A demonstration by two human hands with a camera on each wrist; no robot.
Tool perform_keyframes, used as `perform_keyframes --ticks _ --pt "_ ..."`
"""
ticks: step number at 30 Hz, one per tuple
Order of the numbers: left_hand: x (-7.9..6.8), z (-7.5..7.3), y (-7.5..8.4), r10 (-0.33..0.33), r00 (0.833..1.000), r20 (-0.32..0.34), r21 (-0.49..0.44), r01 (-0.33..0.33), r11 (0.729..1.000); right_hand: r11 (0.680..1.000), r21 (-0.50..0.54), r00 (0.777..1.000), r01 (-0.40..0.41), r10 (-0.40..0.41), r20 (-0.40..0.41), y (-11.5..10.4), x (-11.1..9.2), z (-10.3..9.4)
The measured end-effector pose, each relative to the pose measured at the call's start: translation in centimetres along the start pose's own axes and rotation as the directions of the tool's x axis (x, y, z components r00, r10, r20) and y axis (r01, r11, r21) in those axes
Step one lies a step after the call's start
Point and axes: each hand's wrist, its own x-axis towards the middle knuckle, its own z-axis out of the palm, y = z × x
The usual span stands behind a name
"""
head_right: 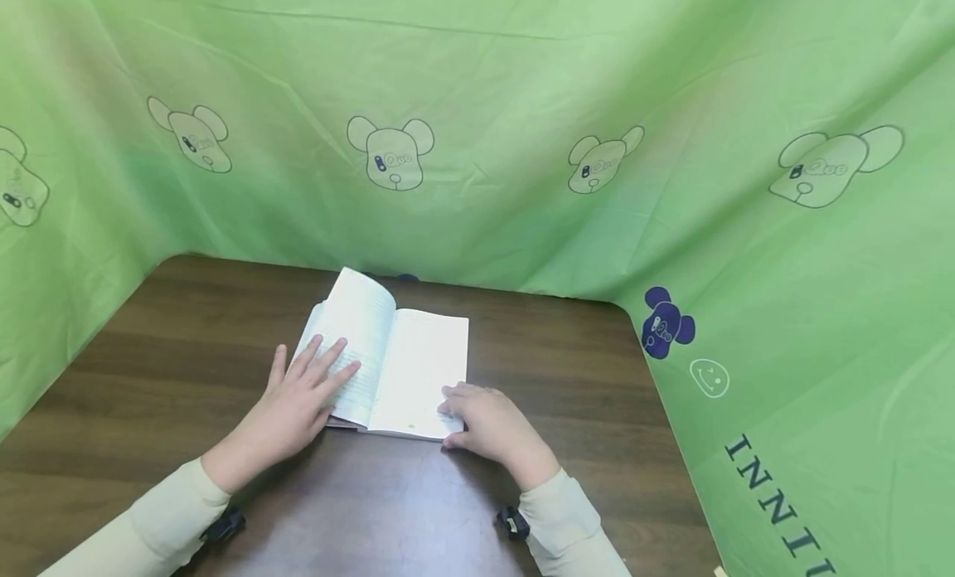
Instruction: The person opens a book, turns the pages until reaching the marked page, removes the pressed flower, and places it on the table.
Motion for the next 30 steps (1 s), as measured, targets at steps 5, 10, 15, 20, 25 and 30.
perform_keyframes --ticks 5,10,15,20,25,30 --pt "-0.1 0.6 -0.1 0.047 0.994 0.1 -0.052 -0.042 0.998 1.0 -0.012 1.0 -0.006 0.006 -0.002 -0.1 0.0 0.1" --pt "-0.1 0.9 -0.1 0.051 0.979 0.196 -0.079 -0.036 0.996 1.0 -0.002 1.0 0.0 0.0 -0.003 -0.1 0.0 -0.1" --pt "-0.1 1.0 0.0 -0.001 0.966 0.26 -0.103 0.029 0.994 1.0 0.005 1.0 0.029 -0.029 0.001 0.1 0.0 -0.1" --pt "0.2 1.2 0.5 -0.073 0.953 0.295 -0.16 0.125 0.979 0.999 0.001 0.999 0.041 -0.041 0.027 0.3 -0.3 -0.3" --pt "0.9 1.6 1.2 -0.104 0.946 0.305 -0.159 0.159 0.975 0.998 -0.028 0.998 0.062 -0.061 0.024 0.3 -0.5 -0.4" --pt "1.5 1.6 1.6 -0.107 0.948 0.3 -0.127 0.151 0.98 0.994 -0.052 0.995 0.098 -0.098 -0.001 0.4 -0.6 -0.4"
